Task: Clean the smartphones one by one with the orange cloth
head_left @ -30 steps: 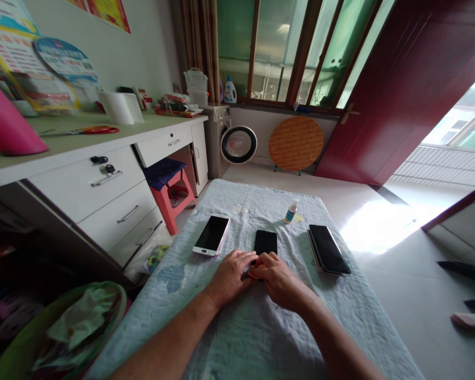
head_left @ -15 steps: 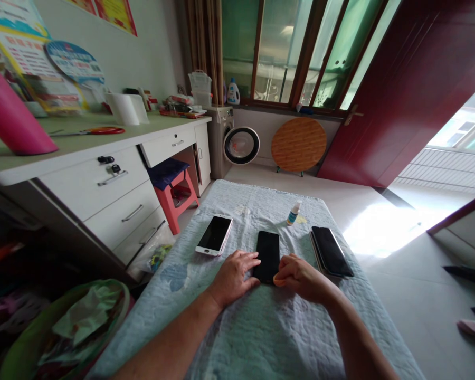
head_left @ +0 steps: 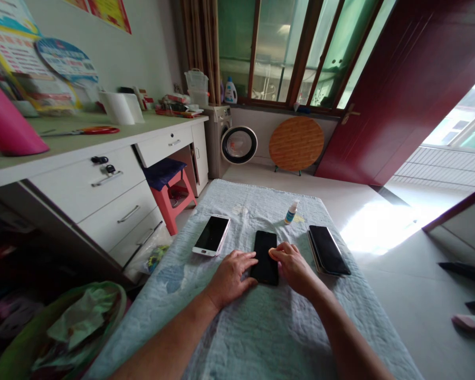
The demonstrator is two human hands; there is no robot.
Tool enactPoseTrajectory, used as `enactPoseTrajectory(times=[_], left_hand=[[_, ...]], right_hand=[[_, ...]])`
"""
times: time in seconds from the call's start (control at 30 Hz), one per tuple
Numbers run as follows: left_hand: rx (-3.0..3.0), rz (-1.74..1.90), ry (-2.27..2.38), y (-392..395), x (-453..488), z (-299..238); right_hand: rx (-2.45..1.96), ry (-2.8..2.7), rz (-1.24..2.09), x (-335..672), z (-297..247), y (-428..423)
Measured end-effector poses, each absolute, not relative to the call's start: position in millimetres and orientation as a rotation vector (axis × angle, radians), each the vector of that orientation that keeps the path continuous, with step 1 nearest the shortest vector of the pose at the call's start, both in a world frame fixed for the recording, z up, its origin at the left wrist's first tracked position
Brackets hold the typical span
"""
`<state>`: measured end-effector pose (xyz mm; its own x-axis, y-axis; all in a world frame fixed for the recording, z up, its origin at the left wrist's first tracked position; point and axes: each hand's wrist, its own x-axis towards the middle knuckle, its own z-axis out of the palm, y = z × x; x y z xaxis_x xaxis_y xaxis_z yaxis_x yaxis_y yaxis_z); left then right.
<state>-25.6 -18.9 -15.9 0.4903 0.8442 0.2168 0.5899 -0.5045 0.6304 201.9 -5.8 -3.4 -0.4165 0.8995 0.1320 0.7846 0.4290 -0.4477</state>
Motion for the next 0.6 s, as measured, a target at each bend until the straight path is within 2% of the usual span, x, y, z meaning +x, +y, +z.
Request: enactPoseTrajectory(times=[0.33, 0.6], left_hand=[[2.247, 0.732, 1.18, -19, -25, -16], [2.273, 0.724, 1.177, -17, -25, -17]], right_hand=[[-1.06, -2.497, 0.828, 189, 26, -24], [-1.269, -2.352, 0.824, 208, 18, -10]])
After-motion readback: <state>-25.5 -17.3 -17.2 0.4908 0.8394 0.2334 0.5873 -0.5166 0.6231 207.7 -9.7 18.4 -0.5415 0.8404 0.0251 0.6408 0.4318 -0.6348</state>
